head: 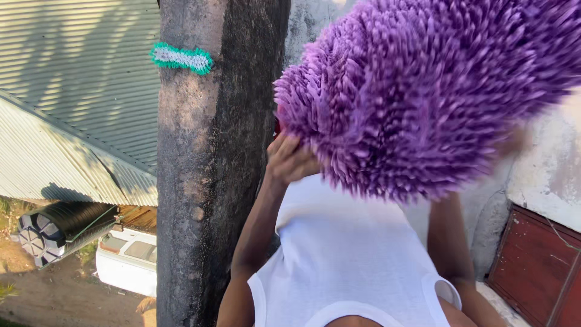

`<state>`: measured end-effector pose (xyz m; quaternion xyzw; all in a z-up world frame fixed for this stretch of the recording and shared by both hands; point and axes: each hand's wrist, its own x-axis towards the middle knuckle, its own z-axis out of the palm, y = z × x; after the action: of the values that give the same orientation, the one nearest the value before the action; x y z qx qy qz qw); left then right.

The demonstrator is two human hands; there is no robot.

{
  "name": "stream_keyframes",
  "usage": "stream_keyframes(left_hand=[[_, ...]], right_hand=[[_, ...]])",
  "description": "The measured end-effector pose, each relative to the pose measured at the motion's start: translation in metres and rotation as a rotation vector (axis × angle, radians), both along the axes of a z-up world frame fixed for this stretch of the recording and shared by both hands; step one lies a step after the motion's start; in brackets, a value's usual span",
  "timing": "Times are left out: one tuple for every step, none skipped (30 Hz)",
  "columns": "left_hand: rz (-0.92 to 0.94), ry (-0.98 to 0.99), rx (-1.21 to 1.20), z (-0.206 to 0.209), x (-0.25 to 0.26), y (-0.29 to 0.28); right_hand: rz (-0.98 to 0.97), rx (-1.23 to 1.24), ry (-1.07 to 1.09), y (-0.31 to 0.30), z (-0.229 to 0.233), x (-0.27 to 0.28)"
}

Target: The person picks up a purple rug, shakes it, and uses a handheld brush to scrub the rug's surface on a concrete ledge.

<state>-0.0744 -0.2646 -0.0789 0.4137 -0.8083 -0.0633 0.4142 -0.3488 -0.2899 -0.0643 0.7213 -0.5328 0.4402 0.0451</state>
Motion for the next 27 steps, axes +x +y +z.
stream_keyframes(left_hand=[[0.055, -0.191, 0.404, -0.041, -0.009, -0.012], [0.058, -0.491, 0.834, -0.080, -0.009, -0.021], [-0.018, -0.717, 1.077, -0.113, -0.002, -0.025], [-0.128, -0.670, 1.014, -0.139, 0.001, -0.014], [-0.236, -0.622, 0.949, -0.159, 0.005, -0.001], [-0.210, -0.631, 0.915, -0.169, 0.011, 0.010], [-0.184, -0.640, 0.881, -0.173, 0.017, 0.018], [-0.155, -0.609, 0.982, -0.172, 0.026, 0.022], [-0.125, -0.577, 1.082, -0.167, 0.035, 0.025], [-0.121, -0.577, 1.084, -0.160, 0.040, 0.026], [-0.071, -0.511, 1.061, -0.151, 0.043, 0.027], [-0.020, -0.450, 1.042, -0.139, 0.048, 0.029], [-0.015, -0.454, 1.048, -0.126, 0.051, 0.026], [0.018, -0.387, 0.998, -0.113, 0.050, 0.020], [0.051, -0.321, 0.949, -0.100, 0.048, 0.015], [0.052, -0.323, 0.950, -0.084, 0.047, 0.006], [0.102, -0.287, 0.917, -0.068, 0.045, -0.001], [0.151, -0.247, 0.881, -0.052, 0.042, -0.009], [0.152, -0.245, 0.880, -0.034, 0.040, -0.016], [0.191, -0.176, 0.820, -0.018, 0.038, -0.022], [0.230, -0.108, 0.760, -0.002, 0.035, -0.026], [0.231, -0.103, 0.755, 0.013, 0.032, -0.031], [0.267, -0.026, 0.697, 0.027, 0.029, -0.035], [0.306, 0.048, 0.641, 0.040, 0.028, -0.037], [0.310, 0.050, 0.638, 0.050, 0.025, -0.038], [0.314, 0.180, 0.633, 0.058, 0.022, -0.036], [0.316, 0.311, 0.626, 0.065, 0.020, -0.034]], right_hand=[[-0.020, 0.236, 0.174, -0.005, -0.046, -0.001], [-0.004, 0.526, 0.403, -0.006, -0.092, 0.001], [0.137, 0.844, 0.650, -0.004, -0.135, 0.003], [0.447, 0.976, 0.646, 0.005, -0.170, -0.002], [0.459, 1.113, 0.684, 0.025, -0.193, -0.012], [0.460, 1.219, 0.719, 0.034, -0.210, -0.016], [0.528, 1.248, 0.604, 0.043, -0.220, -0.014], [0.611, 1.296, 0.490, 0.057, -0.222, -0.015], [0.611, 1.297, 0.489, 0.058, -0.219, -0.017], [0.492, 1.322, 0.490, 0.058, -0.211, -0.017], [0.373, 1.345, 0.489, 0.056, -0.199, -0.015], [0.381, 1.347, 0.485, 0.051, -0.185, -0.009], [0.341, 1.281, 0.493, 0.040, -0.171, -0.003], [0.295, 1.222, 0.506, 0.030, -0.156, -0.002], [0.295, 1.150, 0.484, 0.020, -0.141, -0.001], [0.293, 1.071, 0.456, 0.007, -0.126, 0.003], [0.300, 0.995, 0.410, -0.003, -0.109, 0.004], [0.304, 0.916, 0.367, -0.013, -0.091, 0.003], [0.294, 0.880, 0.366, -0.025, -0.072, 0.001], [0.283, 0.843, 0.366, -0.034, -0.054, -0.001], [0.276, 0.788, 0.331, -0.041, -0.037, -0.002], [0.271, 0.729, 0.298, -0.048, -0.020, -0.003], [0.243, 0.649, 0.267, -0.053, -0.004, -0.003], [0.219, 0.570, 0.233, -0.056, 0.009, -0.002], [0.223, 0.567, 0.235, -0.059, 0.021, -0.001], [0.215, 0.470, 0.146, -0.060, 0.031, 0.000], [0.210, 0.372, 0.057, -0.060, 0.040, 0.002]])
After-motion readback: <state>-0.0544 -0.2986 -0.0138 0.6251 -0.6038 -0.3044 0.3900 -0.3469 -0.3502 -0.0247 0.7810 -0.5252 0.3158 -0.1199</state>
